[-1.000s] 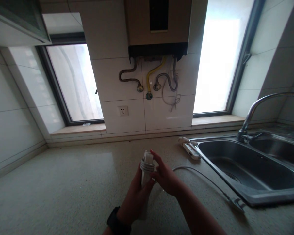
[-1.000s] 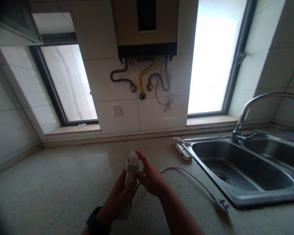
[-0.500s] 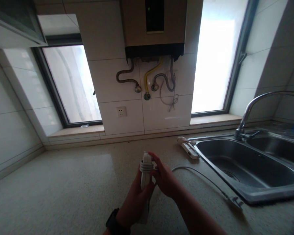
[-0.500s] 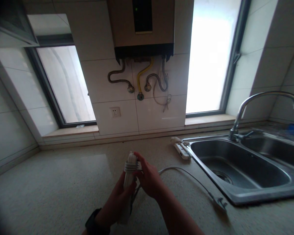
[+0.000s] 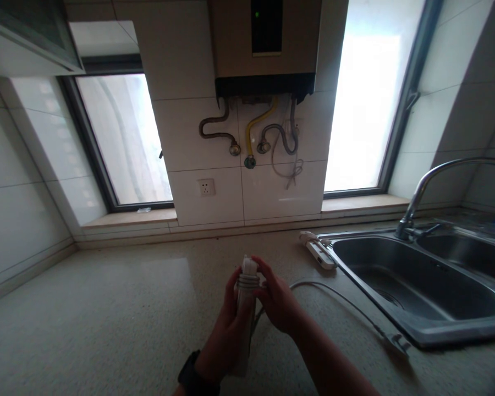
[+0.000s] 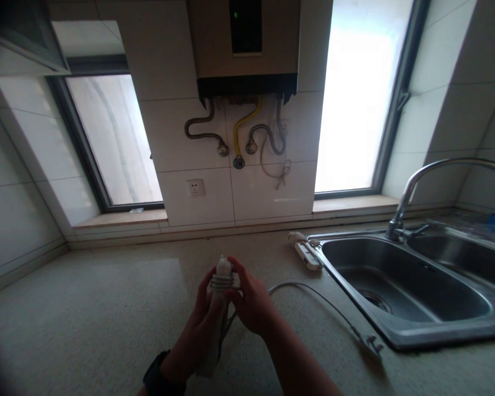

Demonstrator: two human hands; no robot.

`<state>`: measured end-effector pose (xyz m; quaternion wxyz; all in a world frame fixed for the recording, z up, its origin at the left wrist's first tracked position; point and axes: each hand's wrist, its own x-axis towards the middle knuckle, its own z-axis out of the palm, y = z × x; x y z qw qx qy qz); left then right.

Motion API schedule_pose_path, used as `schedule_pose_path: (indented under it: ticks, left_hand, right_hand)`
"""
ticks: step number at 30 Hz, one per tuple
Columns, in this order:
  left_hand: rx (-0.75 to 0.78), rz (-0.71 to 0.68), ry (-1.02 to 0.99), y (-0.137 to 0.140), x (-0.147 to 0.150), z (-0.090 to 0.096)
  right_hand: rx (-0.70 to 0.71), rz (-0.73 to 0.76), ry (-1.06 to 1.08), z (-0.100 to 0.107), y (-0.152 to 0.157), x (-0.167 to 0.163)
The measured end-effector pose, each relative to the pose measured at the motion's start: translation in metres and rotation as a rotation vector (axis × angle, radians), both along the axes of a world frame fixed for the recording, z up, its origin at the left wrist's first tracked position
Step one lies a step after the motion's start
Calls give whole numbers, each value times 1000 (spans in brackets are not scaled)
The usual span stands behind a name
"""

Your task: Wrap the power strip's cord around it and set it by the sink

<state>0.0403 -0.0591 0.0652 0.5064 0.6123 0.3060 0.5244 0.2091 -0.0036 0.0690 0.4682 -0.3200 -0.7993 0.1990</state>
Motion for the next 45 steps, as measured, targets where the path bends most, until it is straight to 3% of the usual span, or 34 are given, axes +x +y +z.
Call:
schedule_pose_path:
  ticks: [6,11,21,27,31,36,40,45]
  left_hand:
    - [-58,92,-98,5,0,-6]
    - [-188,63,-148,2,-2,0]
    - [-190,85,-227,0,-1,9]
    - [-295,45,-211,-2,2,12]
    - [-88,36,-3,2,-1,9]
    - [127,309,457,10,-1,-1]
    - [180,423,537,14,2,-11]
    - [56,436,514,8,4,-3]
  right_hand:
    - [16,3,-18,2,-2,1]
    - [13,-10,-49,0,-3,-1]
    - [-36,-3,-46,0,-6,-6]
    - [-45,-57,-6,-2,-3,-8]
    - [-40,-126,84,-1,-3,-6]
    - [-16,-191,130,2,-4,-8]
    - [14,-230,102,3,-8,-14]
    - [28,-175,100,7,-12,-18]
